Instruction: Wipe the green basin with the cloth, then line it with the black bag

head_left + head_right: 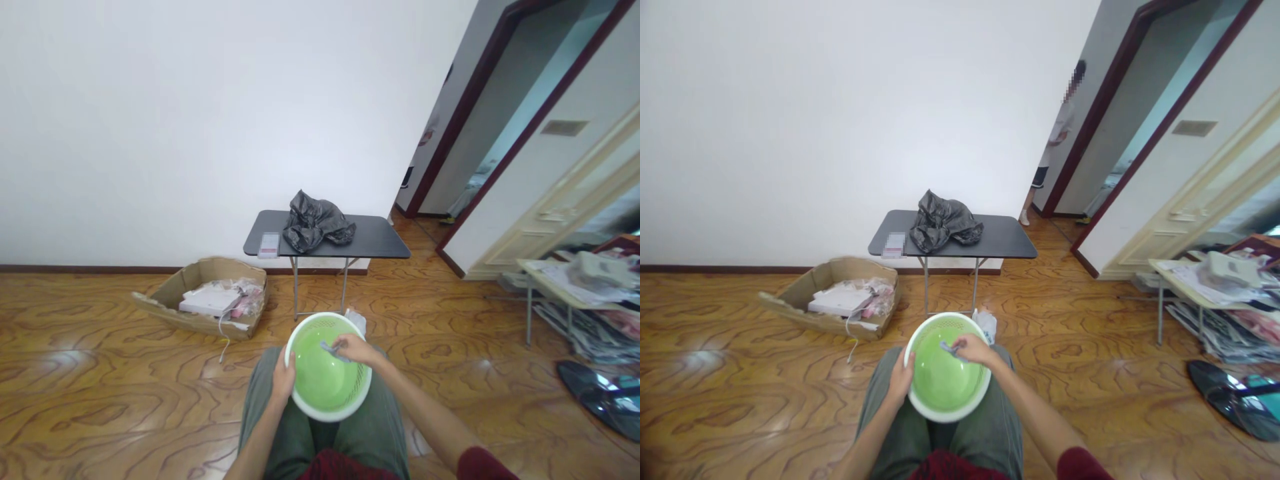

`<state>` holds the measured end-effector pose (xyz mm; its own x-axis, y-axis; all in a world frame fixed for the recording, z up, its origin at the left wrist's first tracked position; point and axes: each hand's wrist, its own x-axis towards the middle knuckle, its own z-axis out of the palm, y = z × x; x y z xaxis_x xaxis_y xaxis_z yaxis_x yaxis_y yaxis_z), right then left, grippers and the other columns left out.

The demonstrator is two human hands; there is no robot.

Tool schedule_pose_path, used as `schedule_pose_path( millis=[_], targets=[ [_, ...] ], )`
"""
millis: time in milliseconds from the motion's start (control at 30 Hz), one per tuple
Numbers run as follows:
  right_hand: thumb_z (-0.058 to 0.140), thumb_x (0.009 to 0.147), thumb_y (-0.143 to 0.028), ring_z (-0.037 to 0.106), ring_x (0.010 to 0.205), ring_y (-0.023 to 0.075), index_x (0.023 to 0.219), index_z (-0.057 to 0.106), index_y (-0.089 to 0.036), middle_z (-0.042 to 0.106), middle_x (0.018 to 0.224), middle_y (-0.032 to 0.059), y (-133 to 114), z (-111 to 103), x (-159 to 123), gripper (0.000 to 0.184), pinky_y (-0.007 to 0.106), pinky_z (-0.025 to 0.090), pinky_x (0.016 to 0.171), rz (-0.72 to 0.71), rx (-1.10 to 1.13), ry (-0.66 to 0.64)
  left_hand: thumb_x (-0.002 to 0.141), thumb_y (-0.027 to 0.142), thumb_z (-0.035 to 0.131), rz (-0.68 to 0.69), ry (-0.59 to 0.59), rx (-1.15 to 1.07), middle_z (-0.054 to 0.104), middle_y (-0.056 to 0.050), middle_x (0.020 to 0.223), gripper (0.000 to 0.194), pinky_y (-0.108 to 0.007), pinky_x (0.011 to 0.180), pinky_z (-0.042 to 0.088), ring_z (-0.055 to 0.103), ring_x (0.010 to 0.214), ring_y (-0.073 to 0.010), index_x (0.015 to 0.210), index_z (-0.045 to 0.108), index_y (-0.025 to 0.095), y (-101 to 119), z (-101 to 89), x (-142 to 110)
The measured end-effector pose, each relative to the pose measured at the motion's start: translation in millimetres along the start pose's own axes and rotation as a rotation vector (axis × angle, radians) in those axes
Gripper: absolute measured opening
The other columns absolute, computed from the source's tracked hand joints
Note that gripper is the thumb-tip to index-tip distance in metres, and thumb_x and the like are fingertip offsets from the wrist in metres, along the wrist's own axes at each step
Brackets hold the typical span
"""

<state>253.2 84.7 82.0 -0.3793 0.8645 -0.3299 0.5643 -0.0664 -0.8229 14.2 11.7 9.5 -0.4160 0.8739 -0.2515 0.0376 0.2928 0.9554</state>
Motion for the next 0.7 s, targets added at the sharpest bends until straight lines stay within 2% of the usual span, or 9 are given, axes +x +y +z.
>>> schedule_pose_path(
  millis=[133,267,367,467,567,700],
  targets=[
    [0.061,0.075,-0.016,0.070,0.096,0.0213,0.094,0.076,-0.017,0.078,0.103,0.0079,-26,-49,5,0.025,0.035,0.053,0.093,-0.129,-0.037,0.177,0.092,0.036,0.058,0.012,0.042,-0.049,0.069,-0.012,0.131,0.035,-0.039,0.113,0.041,0.060,0.128,-0.0262,0.122,0.066,0.019,16,7.2,13],
    [0.061,0.079,-0.022,0.070,0.095,0.0206,0.097,0.075,-0.017,0.077,0.104,0.0083,-43,-83,12,0.023,0.034,0.053,0.091,-0.159,-0.092,0.251,0.093,0.035,0.059,0.026,0.032,-0.090,0.070,-0.011,0.128,0.033,-0.037,0.110,0.043,0.062,0.124,-0.0250,0.121,0.066,0.019,44,12.2,35],
    [0.059,0.082,-0.027,0.070,0.090,0.0186,0.097,0.074,-0.018,0.077,0.101,0.0076,-50,-109,25,0.023,0.031,0.053,0.087,-0.216,-0.121,0.333,0.093,0.035,0.060,0.016,0.021,-0.114,0.070,-0.011,0.128,0.034,-0.036,0.108,0.045,0.064,0.121,-0.0242,0.122,0.066,0.019,55,11.8,54],
    [0.056,0.083,-0.026,0.068,0.091,0.0178,0.098,0.074,-0.018,0.076,0.101,0.0070,-53,-147,49,0.024,0.030,0.051,0.087,-0.308,-0.245,0.483,0.092,0.038,0.062,-0.031,0.034,-0.114,0.070,-0.012,0.128,0.036,-0.037,0.107,0.046,0.064,0.122,-0.0249,0.122,0.065,0.019,51,8.4,69],
    [0.054,0.084,-0.021,0.066,0.093,0.0189,0.099,0.075,-0.019,0.076,0.103,0.0081,-53,-194,83,0.026,0.032,0.050,0.089,-0.353,-0.434,0.677,0.089,0.044,0.065,-0.086,0.057,-0.111,0.071,-0.012,0.128,0.042,-0.038,0.107,0.047,0.064,0.122,-0.0261,0.123,0.066,0.020,36,2.8,81],
    [0.052,0.086,-0.017,0.062,0.100,0.0217,0.097,0.078,-0.016,0.073,0.102,0.0120,-41,-251,133,0.028,0.035,0.046,0.097,-0.339,-0.655,0.776,0.084,0.052,0.069,-0.167,0.093,-0.121,0.072,-0.012,0.126,0.048,-0.039,0.103,0.051,0.067,0.118,-0.0273,0.121,0.067,0.021,14,-4.8,91]
  ],
)
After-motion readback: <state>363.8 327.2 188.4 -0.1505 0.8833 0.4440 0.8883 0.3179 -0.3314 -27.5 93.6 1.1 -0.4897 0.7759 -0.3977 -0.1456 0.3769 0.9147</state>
